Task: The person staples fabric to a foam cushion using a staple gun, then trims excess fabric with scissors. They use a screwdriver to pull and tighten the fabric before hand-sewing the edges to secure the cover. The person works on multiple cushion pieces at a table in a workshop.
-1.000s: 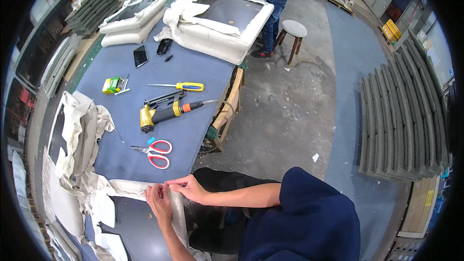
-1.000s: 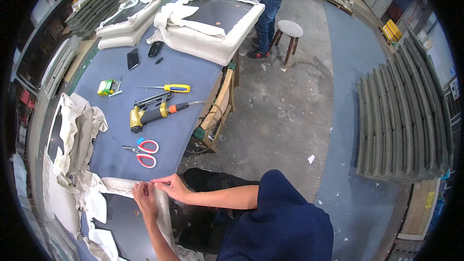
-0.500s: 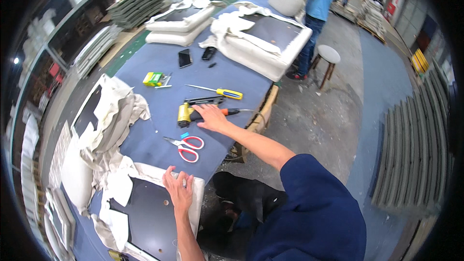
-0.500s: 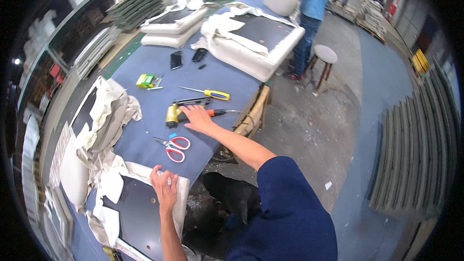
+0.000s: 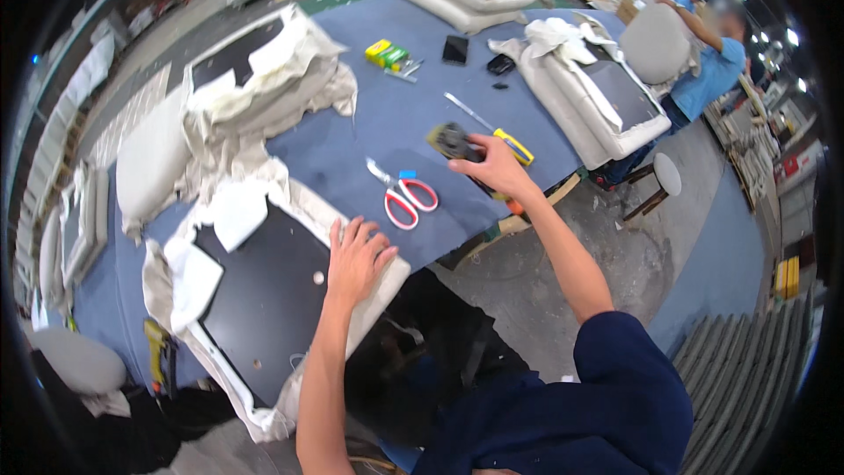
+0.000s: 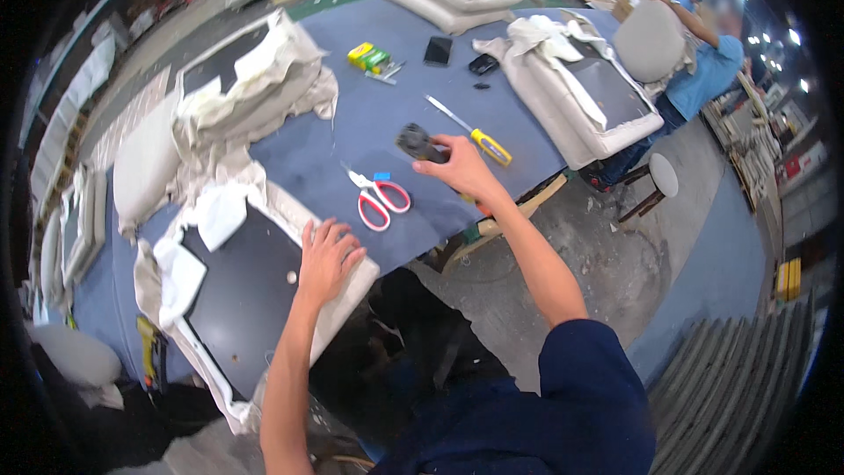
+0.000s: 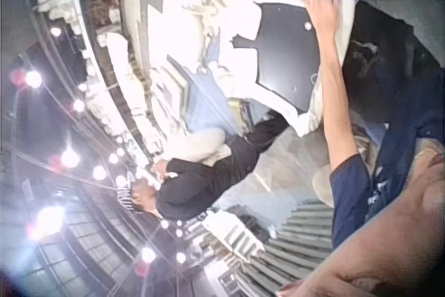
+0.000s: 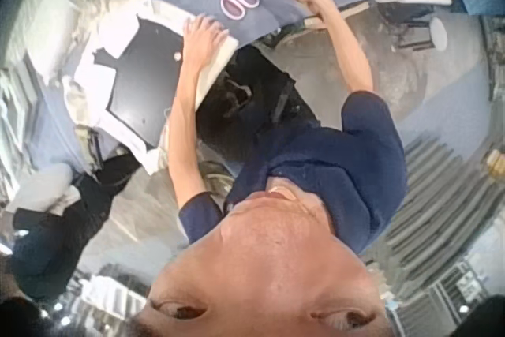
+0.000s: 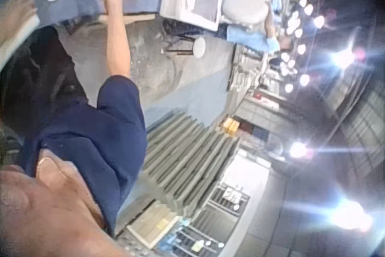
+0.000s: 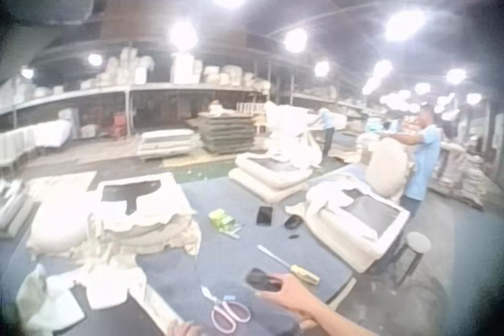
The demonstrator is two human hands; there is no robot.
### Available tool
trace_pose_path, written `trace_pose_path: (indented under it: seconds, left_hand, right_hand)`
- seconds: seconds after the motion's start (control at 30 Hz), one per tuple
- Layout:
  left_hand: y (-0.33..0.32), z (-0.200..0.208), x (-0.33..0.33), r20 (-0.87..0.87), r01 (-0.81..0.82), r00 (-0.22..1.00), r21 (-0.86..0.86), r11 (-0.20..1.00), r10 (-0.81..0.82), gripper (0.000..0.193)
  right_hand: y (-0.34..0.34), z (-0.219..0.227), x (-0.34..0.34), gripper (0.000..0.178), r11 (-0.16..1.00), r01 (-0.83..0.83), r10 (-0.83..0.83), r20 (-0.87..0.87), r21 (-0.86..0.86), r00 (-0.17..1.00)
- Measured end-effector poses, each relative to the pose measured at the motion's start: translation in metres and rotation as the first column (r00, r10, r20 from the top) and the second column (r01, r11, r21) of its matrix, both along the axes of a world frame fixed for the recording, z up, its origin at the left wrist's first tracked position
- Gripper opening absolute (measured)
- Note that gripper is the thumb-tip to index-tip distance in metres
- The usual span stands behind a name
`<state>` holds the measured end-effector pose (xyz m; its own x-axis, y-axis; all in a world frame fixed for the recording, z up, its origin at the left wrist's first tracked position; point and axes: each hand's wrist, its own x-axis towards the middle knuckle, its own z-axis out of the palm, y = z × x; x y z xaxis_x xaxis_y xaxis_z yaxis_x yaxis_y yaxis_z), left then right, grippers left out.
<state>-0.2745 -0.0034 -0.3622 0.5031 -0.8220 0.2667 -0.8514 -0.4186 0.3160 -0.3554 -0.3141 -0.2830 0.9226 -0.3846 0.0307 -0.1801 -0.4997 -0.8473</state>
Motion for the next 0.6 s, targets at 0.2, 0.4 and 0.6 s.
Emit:
trace_pose_path:
  seconds: [0.2,0.4,0.6]
  left_hand:
    - [-0.010,-0.003,-0.007,-0.002,0.018,1.000,0.007,1.000,-0.018,0.027]
    - [-0.004,-0.012,-0.003,0.010,-0.041,0.999,0.006,0.999,0.041,0.028]
    - [-0.006,-0.011,-0.003,0.024,-0.044,0.999,0.009,0.999,0.044,0.027]
  right_hand:
    - [0.087,-0.025,-0.089,0.032,0.878,0.183,-0.114,-0.178,0.441,0.977]
    - [0.139,-0.043,-0.105,0.031,0.893,0.115,-0.080,-0.099,0.435,0.992]
    - [0.153,-0.035,-0.100,0.033,0.919,0.050,-0.001,-0.124,0.392,0.992]
